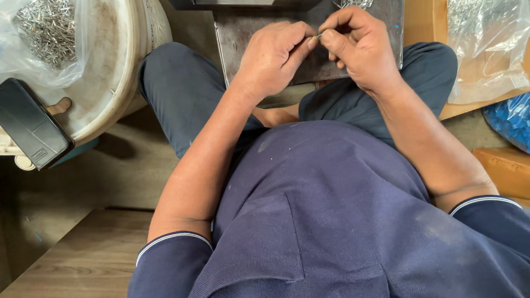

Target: The person sits on the floor and uses a bench vise to assemble small metal fasteners. They pick up individual components, place them into the vise jaws, and tighten the screw to secure them together before removing the finished piece.

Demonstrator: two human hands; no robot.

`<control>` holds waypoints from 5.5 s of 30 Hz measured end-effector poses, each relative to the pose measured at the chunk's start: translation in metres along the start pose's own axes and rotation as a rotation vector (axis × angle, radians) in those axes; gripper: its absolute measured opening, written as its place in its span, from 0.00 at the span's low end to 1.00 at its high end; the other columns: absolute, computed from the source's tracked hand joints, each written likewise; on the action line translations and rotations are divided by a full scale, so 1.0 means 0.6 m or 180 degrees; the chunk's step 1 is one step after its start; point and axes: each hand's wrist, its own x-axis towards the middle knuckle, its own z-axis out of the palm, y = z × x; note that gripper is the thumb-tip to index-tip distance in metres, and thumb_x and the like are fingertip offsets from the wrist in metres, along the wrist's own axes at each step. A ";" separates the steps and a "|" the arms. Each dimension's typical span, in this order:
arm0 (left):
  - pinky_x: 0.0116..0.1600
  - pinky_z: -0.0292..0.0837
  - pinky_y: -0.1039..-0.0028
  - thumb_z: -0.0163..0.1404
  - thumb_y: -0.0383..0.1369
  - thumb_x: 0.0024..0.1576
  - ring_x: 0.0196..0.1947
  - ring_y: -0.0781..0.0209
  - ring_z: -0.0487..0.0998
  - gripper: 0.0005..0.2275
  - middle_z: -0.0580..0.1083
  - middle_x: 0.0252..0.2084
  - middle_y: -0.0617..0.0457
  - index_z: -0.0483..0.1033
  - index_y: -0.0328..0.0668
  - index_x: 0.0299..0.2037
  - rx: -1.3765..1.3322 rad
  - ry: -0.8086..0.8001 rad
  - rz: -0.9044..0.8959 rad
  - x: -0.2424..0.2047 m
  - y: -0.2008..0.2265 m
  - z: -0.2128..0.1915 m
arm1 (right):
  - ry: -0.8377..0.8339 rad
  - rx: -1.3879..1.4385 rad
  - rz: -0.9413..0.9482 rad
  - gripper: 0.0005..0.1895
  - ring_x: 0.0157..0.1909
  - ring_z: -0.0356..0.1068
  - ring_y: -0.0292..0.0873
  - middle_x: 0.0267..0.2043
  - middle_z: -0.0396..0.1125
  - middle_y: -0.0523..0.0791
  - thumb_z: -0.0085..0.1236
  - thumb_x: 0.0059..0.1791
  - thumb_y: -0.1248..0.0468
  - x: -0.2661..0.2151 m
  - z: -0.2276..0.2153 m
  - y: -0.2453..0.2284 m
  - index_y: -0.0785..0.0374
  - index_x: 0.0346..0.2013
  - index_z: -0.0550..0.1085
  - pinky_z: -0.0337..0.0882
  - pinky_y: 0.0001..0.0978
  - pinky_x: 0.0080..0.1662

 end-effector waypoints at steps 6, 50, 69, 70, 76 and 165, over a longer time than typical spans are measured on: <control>0.44 0.75 0.67 0.53 0.38 0.67 0.38 0.54 0.81 0.14 0.78 0.37 0.49 0.73 0.42 0.58 -0.0686 0.0295 -0.0025 -0.001 0.025 -0.015 | 0.0117 -0.1661 -0.1542 0.08 0.36 0.66 0.37 0.41 0.68 0.44 0.61 0.62 0.64 0.011 -0.004 -0.046 0.67 0.44 0.73 0.67 0.29 0.40; 0.44 0.75 0.70 0.58 0.33 0.65 0.37 0.56 0.80 0.13 0.78 0.38 0.50 0.73 0.39 0.57 -0.0843 0.0410 0.0128 -0.001 0.017 -0.017 | 0.0342 -0.2154 -0.1301 0.02 0.34 0.65 0.34 0.38 0.69 0.46 0.62 0.56 0.74 -0.005 -0.037 -0.012 0.70 0.43 0.77 0.66 0.25 0.38; 0.41 0.73 0.71 0.58 0.32 0.65 0.34 0.58 0.77 0.12 0.77 0.36 0.52 0.74 0.39 0.54 -0.0789 0.0389 0.0086 0.001 0.019 -0.015 | 0.0562 -0.2989 -0.1243 0.04 0.35 0.72 0.40 0.36 0.71 0.42 0.68 0.52 0.66 0.000 -0.014 -0.012 0.60 0.40 0.80 0.69 0.33 0.37; 0.42 0.74 0.70 0.58 0.33 0.65 0.35 0.57 0.78 0.12 0.77 0.36 0.51 0.74 0.39 0.55 -0.0776 0.0405 0.0125 0.001 0.020 -0.014 | 0.0564 -0.2958 -0.1281 0.04 0.35 0.72 0.40 0.36 0.71 0.43 0.68 0.52 0.66 -0.001 -0.014 -0.015 0.61 0.39 0.80 0.69 0.33 0.38; 0.43 0.74 0.64 0.57 0.38 0.64 0.38 0.50 0.79 0.12 0.78 0.36 0.48 0.76 0.40 0.50 -0.0266 0.0415 0.0306 0.005 0.024 -0.015 | 0.0673 -0.2263 -0.1277 0.04 0.31 0.64 0.37 0.35 0.67 0.45 0.66 0.55 0.71 -0.011 0.008 -0.037 0.66 0.40 0.78 0.65 0.29 0.36; 0.47 0.77 0.68 0.57 0.33 0.64 0.40 0.54 0.82 0.14 0.79 0.40 0.49 0.73 0.39 0.57 -0.0803 0.0382 -0.0003 0.003 0.022 -0.015 | 0.0161 -0.2642 -0.1491 0.06 0.35 0.72 0.48 0.37 0.71 0.49 0.64 0.54 0.67 0.019 0.007 -0.032 0.67 0.37 0.77 0.71 0.38 0.37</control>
